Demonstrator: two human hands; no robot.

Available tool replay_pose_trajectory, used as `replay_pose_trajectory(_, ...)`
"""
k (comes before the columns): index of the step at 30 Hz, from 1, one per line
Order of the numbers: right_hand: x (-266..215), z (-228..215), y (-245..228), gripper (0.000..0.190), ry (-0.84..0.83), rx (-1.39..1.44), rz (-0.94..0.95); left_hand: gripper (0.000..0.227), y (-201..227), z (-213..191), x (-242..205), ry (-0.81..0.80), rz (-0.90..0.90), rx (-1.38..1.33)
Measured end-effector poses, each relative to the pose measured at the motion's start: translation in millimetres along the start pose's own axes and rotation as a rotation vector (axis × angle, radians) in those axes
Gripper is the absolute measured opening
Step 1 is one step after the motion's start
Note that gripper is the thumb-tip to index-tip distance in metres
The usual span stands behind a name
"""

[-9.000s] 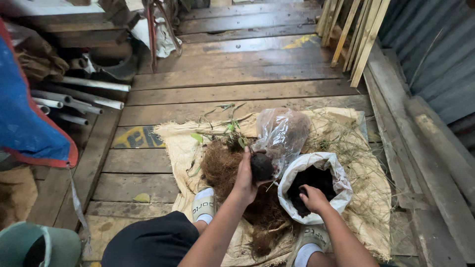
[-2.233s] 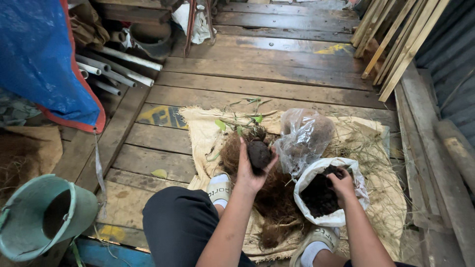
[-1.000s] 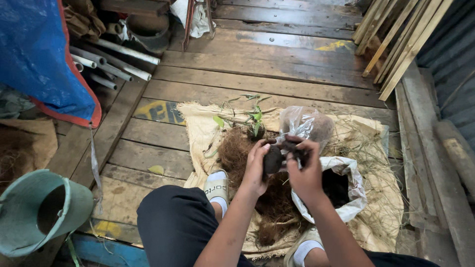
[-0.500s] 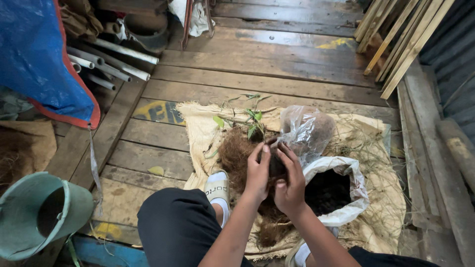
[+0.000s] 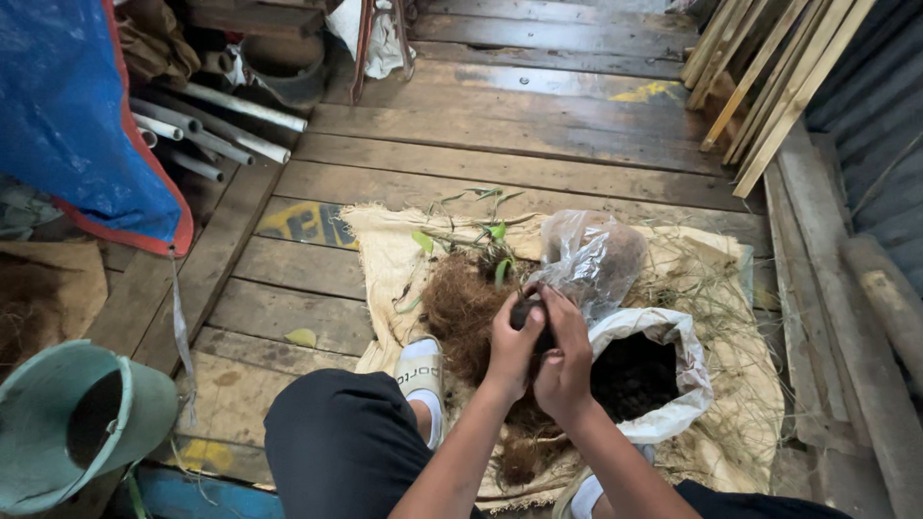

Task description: The person sits on a wooden floor and packs soil around the roots of a small plant to form a compact root ball. They repeatedly add soil from a white sack and press it by hand to shape the root ball.

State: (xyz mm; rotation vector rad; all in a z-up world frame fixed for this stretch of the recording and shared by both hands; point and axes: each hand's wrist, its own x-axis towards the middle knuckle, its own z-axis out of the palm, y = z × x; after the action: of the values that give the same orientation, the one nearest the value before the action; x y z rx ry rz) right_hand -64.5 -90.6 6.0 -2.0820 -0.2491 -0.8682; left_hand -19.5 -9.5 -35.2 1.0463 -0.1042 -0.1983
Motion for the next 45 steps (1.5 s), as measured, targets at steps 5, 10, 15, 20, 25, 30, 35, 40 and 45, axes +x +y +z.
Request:
replay_pose_trajectory(5,-2,3,-1,0.081,0.012,0.112,-0.027,0.05,4,-8,2,-0.018,-0.155,-0.206)
replay_pose_trajectory(10,-2,0,-9,0.06,0.022,0.18,0.043,0.051,12,-4,2,-0.036,-0.139,-0.423)
replay_pose_trajectory(15,15,-7,-15,0.049,0.064,0.401,0.299,0.058,28,-3,3,-0.111,-0.107,-0.413)
replay_pose_trajectory(20,37,-23,-11,0.044,0.044,0.179,0.247,0.076,39,8,-6,-0.19,0.07,-0.296)
replay_pose_trajectory(25,41,-15,-8,0.057,-0.061,0.363,0.162,0.098,45,28,-12,-0.15,0.047,-0.45)
replay_pose_trajectory(30,20,0,-8,0.059,-0.113,0.529,0.351,0.09,34,25,-5,0.138,0.023,-0.451)
replay_pose_trajectory(35,3,10,-17,0.045,-0.052,0.334,0.347,0.078,23,11,7,0.422,-0.05,-0.412)
replay_pose_trajectory(40,9,5,-24,0.043,0.052,0.51,0.516,0.081,33,20,3,0.339,-0.181,-0.447)
replay_pose_trajectory(45,25,-13,-27,0.049,0.313,0.847,0.875,0.091,49,44,-15,0.007,-0.107,-0.26)
